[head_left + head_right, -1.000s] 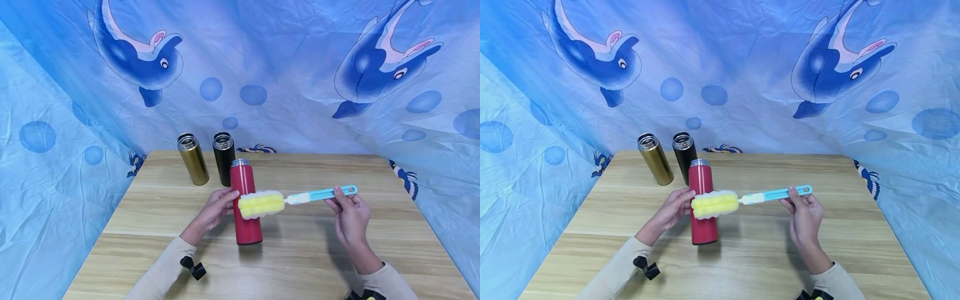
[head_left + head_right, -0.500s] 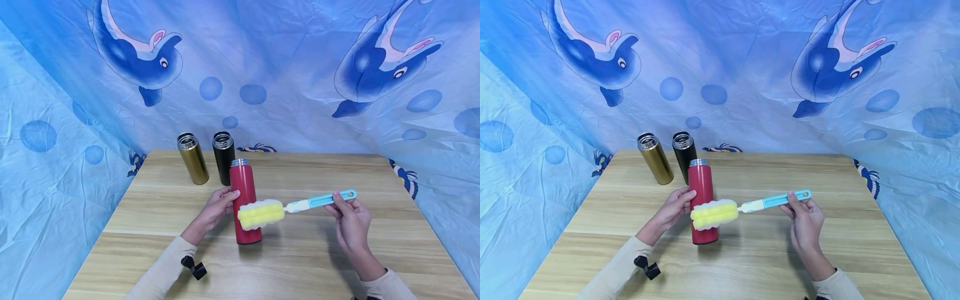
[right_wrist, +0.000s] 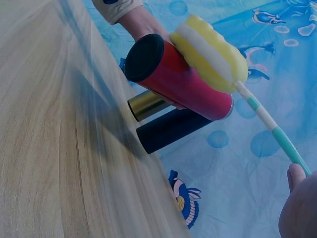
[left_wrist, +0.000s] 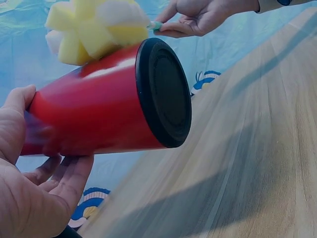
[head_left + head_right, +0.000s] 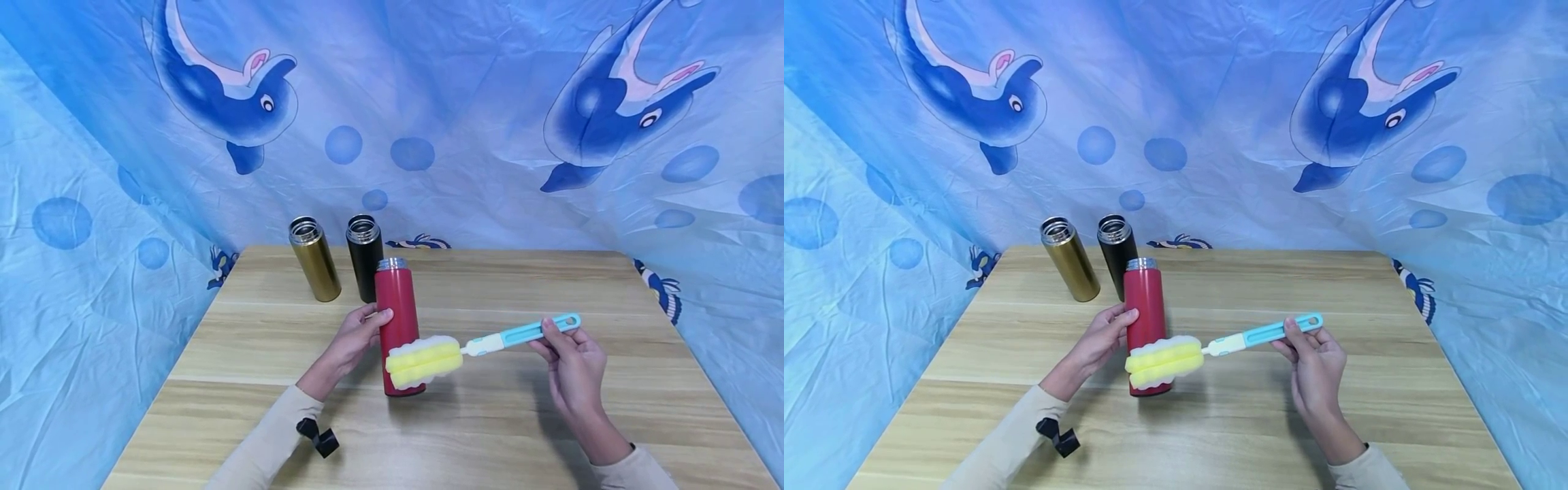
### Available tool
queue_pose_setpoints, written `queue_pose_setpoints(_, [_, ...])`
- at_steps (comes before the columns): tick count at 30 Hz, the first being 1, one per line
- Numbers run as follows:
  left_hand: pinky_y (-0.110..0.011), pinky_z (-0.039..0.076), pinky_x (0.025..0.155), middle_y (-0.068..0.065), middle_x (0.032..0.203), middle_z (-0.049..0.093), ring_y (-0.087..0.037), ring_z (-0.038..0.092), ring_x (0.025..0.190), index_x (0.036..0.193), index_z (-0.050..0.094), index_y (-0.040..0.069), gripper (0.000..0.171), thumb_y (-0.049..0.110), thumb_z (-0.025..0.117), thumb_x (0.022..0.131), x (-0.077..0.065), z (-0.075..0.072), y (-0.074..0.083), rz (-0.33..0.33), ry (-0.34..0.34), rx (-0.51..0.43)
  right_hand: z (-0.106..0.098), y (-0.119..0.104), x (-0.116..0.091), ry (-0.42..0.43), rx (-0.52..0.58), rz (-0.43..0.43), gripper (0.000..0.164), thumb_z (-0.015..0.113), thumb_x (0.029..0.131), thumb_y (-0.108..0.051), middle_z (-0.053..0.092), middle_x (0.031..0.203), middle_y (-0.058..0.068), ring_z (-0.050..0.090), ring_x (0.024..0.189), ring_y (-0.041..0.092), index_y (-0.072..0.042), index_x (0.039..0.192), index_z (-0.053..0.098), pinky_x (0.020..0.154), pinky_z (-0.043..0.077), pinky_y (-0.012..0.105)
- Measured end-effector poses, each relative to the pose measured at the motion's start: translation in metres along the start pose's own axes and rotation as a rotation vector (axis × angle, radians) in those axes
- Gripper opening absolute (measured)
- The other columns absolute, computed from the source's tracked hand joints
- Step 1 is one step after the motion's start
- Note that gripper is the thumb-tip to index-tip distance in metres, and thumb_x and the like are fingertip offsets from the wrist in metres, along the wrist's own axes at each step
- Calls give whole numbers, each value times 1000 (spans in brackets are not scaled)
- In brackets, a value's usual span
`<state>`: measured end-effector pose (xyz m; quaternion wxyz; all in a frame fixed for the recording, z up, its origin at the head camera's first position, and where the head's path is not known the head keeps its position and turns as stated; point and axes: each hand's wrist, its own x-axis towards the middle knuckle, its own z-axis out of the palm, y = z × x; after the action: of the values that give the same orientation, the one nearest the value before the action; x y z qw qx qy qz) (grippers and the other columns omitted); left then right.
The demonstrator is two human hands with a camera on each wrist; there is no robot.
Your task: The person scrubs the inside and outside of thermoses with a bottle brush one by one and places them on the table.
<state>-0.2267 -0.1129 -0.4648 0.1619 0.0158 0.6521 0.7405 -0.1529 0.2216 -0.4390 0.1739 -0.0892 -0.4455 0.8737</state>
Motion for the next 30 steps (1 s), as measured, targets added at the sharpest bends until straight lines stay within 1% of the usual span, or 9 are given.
queue_pose_setpoints(3, [-36, 57, 93, -18, 129, 65, -26, 70, 106, 141, 50, -1, 58, 33, 67, 97, 0, 1, 0, -5, 14, -1, -1, 0, -2, -4, -14, 2, 7, 71, 94, 0, 75, 83, 11, 76, 73, 16, 5, 95, 66, 70, 60, 25])
queue_pose_setpoints(7, [-37, 57, 93, -18, 128, 65, -26, 70, 105, 140, 51, -2, 57, 33, 67, 97, 0, 2, 1, -3, 20, -8, -2, 0, -3, -6, -19, -1, 9, 70, 94, 1, 75, 83, 11, 76, 72, 17, 7, 96, 64, 70, 60, 25])
queue_pose_setpoints(15, [-40, 52, 100, -15, 127, 65, -22, 65, 107, 139, 54, -4, 57, 33, 65, 98, 0, 3, -1, -3, -30, 7, -3, 3, -3, -17, -15, -24, 8, 68, 94, 5, 75, 81, 11, 76, 70, 16, 11, 96, 63, 69, 60, 25])
queue_pose_setpoints(21, [-36, 54, 96, -12, 119, 69, -21, 68, 102, 133, 58, -7, 53, 32, 63, 98, -1, 5, 0, -4, -29, -2, -3, 3, -5, -42, 10, -34, 5, 69, 93, 6, 75, 81, 11, 76, 70, 17, 8, 94, 64, 69, 60, 26])
queue_pose_setpoints(24, [-34, 55, 93, -11, 115, 71, -20, 69, 98, 131, 59, -9, 52, 31, 62, 98, 0, 5, -1, 4, -24, -13, -3, 2, -6, -60, 20, -42, 2, 67, 94, 8, 75, 81, 12, 76, 71, 17, 7, 94, 64, 69, 60, 27])
queue_pose_setpoints(30, [-33, 54, 93, -10, 112, 72, -19, 70, 97, 130, 60, -10, 52, 31, 62, 98, 0, 6, -3, 10, -17, -6, -3, 2, -6, -71, 39, -46, 5, 64, 94, 11, 75, 81, 13, 76, 71, 18, 6, 94, 64, 69, 60, 27])
